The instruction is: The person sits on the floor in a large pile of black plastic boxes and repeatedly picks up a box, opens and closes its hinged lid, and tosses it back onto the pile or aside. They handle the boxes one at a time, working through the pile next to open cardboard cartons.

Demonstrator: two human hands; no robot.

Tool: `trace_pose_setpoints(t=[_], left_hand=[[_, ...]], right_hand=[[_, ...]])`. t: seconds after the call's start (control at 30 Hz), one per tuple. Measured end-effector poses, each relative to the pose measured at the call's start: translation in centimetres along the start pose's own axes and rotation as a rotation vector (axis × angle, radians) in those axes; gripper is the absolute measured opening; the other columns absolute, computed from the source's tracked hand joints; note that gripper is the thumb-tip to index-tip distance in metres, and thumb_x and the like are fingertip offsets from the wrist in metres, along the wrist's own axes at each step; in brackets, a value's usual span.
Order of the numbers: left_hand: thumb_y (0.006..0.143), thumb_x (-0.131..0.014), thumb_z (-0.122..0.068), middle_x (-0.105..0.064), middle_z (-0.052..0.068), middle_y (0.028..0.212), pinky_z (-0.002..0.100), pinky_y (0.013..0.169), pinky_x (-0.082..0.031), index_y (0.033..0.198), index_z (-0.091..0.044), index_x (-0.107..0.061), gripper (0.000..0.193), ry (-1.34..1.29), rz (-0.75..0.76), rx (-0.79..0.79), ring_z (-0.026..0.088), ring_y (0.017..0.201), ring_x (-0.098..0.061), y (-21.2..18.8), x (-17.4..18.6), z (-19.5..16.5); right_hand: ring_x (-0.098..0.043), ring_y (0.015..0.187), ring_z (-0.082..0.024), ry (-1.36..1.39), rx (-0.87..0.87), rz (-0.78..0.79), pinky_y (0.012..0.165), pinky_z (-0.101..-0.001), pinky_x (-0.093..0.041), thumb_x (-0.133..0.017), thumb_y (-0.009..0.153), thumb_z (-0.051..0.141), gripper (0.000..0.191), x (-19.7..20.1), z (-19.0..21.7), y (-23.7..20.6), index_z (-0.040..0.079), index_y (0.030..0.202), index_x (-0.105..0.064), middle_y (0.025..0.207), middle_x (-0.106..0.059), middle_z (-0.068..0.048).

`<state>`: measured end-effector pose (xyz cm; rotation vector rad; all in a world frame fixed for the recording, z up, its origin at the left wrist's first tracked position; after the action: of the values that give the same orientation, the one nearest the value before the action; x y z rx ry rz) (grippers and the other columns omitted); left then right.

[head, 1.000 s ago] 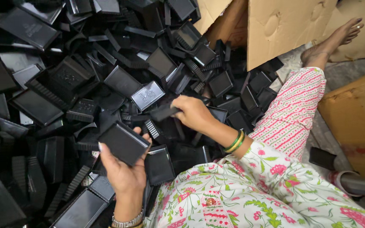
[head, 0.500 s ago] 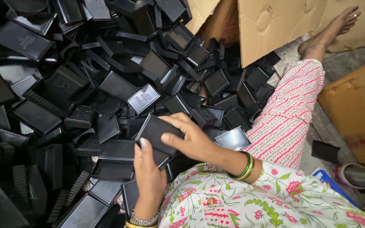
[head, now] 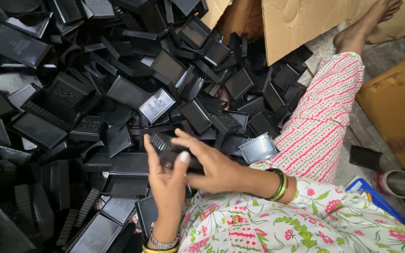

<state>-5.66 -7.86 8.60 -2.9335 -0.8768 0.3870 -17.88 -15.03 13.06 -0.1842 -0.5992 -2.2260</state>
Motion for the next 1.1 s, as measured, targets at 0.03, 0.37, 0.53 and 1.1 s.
trace_pose_setpoints(t=[0.03,0.37,0.53,1.1], left_hand=[[0.096,-0.066,0.001,-0.061,0.011,0.123,0.028,0.080,-0.047,0.169,-0.005,-0.019,0.087,-0.054,0.020,-0.018,0.014,0.098,-0.057,0.1,0.2,-0.2],[0.092,-0.062,-0.003,-0.065,0.012,0.121,0.032,0.083,-0.062,0.156,0.002,-0.032,0.070,-0.407,0.082,0.062,0.017,0.103,-0.069,0.5,0.2,0.2],[0.094,-0.068,0.004,-0.066,0.009,0.115,0.022,0.072,-0.054,0.159,0.004,-0.040,0.071,-0.252,0.051,-0.005,0.011,0.092,-0.063,0.7,0.4,0.5],[0.106,-0.047,-0.032,-0.074,0.016,0.097,0.033,0.064,-0.060,0.131,0.001,-0.060,0.044,-0.035,0.125,0.235,0.018,0.079,-0.070,1.9,0.5,3.3]], right_hand=[[-0.044,0.146,-0.034,0.059,-0.029,0.041,0.115,-0.0434,-0.041,-0.080,0.085,0.005,0.076,0.1,-0.1,0.1,0.001,0.150,-0.040,0.159,-0.037,-0.028],[-0.059,0.112,-0.017,0.793,-0.462,0.031,0.094,-0.0326,-0.050,-0.077,0.092,0.015,0.068,1.5,-4.9,-0.6,-0.001,0.151,-0.049,0.137,-0.063,-0.013],[-0.061,0.120,-0.020,0.618,-0.441,0.050,0.104,-0.0350,-0.050,-0.070,0.100,0.022,0.061,1.1,-5.0,-1.2,-0.001,0.154,-0.052,0.138,-0.064,-0.019],[-0.072,0.052,-0.019,0.364,-0.770,0.273,0.046,-0.0298,-0.058,-0.071,0.090,0.035,0.037,7.5,-6.2,1.1,-0.001,0.094,-0.065,0.068,-0.072,-0.014]])
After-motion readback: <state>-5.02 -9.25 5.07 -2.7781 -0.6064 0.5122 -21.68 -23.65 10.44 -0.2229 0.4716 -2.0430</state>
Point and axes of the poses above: each hand's wrist, its own y-axis towards the middle knuckle, its own x-axis out of the back of the hand, z = x × y, the point moved 6 cm from there along y, towards the middle knuckle
